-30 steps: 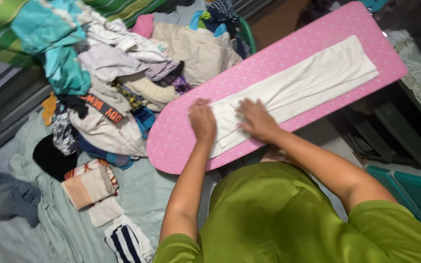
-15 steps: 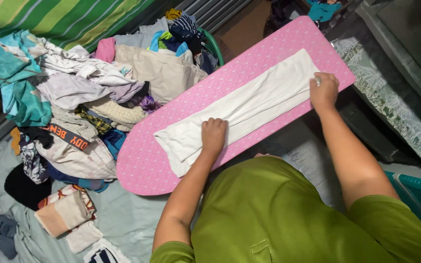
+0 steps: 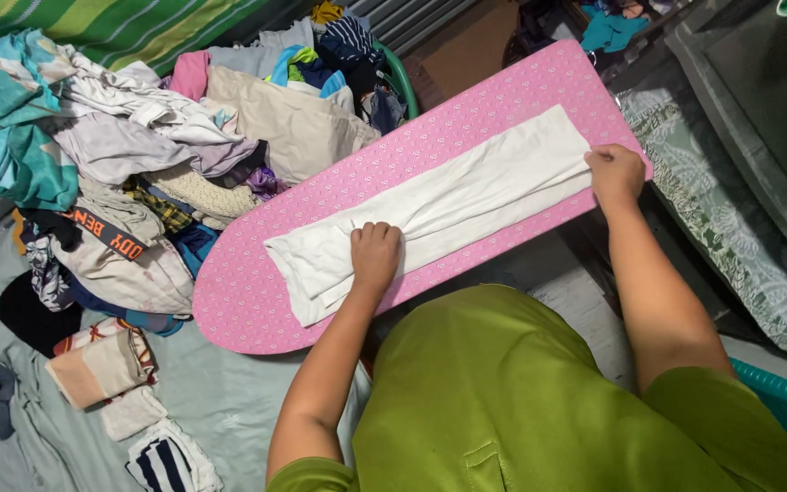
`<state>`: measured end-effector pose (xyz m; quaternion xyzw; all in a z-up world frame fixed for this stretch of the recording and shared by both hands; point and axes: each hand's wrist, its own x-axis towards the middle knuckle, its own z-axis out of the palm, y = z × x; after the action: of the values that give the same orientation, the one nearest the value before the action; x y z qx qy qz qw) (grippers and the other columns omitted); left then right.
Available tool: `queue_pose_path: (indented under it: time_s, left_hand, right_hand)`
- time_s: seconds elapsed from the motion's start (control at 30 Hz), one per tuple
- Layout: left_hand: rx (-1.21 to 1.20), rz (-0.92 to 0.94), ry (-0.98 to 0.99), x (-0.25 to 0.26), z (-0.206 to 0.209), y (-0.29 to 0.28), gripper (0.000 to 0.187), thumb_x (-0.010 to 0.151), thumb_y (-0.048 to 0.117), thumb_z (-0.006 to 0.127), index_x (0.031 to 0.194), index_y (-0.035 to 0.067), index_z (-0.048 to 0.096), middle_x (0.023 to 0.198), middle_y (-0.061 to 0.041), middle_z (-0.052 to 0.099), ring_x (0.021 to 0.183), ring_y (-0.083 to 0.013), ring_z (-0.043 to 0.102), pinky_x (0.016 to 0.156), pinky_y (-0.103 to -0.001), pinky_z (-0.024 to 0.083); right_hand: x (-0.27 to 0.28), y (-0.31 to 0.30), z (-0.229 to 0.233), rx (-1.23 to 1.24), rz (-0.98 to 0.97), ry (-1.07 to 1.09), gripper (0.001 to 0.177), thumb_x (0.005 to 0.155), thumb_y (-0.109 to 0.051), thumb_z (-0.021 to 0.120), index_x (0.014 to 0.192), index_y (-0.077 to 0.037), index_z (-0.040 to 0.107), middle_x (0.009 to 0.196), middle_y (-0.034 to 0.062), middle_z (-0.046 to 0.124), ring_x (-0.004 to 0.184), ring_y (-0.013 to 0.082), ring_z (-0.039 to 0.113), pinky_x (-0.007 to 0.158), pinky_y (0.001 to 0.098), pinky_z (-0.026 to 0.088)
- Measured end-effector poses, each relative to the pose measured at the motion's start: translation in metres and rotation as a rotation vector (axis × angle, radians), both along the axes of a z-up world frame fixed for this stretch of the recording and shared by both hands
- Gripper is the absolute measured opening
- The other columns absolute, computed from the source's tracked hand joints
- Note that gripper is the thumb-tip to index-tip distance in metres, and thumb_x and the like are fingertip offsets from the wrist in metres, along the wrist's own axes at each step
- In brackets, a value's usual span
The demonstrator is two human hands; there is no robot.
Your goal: The recorder folds various pieces of clothing on a bed and an ironing board.
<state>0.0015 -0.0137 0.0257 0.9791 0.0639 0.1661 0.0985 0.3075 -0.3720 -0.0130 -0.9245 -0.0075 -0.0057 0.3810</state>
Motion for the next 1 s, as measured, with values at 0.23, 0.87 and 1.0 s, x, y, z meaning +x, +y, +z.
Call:
queue_pose_path:
  time_s: [0.23, 0.87, 1.0]
  left_hand:
    - [-0.040, -0.119, -0.031, -0.018, 0.015, -0.009, 0.022, 0.078, 0.019, 0.074, 0.098, 0.012, 0.067, 0.105, -0.006, 0.064, 0.098, -0.0276, 0.056, 0.092, -0.047, 0.041]
    - [-0.155, 0.187, 0.191, 0.030, -0.030, 0.004, 0.054, 0.095, 0.035, 0.060, 0.144, 0.013, 0.051, 0.153, -0.012, 0.045, 0.144, -0.0284, 0.038, 0.116, -0.054, 0.026]
    - [-0.151, 0.195, 0.377, 0.026, -0.020, 0.003, 0.081, 0.093, 0.059, 0.055, 0.159, 0.017, 0.035, 0.168, -0.011, 0.025, 0.155, -0.0253, 0.020, 0.123, -0.054, 0.010]
  right_hand:
    - [0.022, -0.035, -0.044, 0.118, 0.041, 0.015, 0.018, 0.090, -0.018, 0.083, 0.100, -0.004, 0.077, 0.086, 0.0081, 0.074, 0.076, 0.0172, 0.069, 0.071, 0.0307, 0.054]
    - [-0.055, 0.122, 0.007, -0.241, 0.844, -0.273, 0.065, 0.096, -0.040, 0.061, 0.147, -0.002, 0.048, 0.155, 0.0205, 0.042, 0.148, 0.0360, 0.032, 0.121, 0.0513, 0.021]
    - [-0.017, 0.091, -0.011, -0.501, 0.751, -0.173, 0.076, 0.099, -0.058, 0.052, 0.158, -0.011, 0.038, 0.168, 0.0157, 0.029, 0.158, 0.0315, 0.017, 0.126, 0.0582, 0.008]
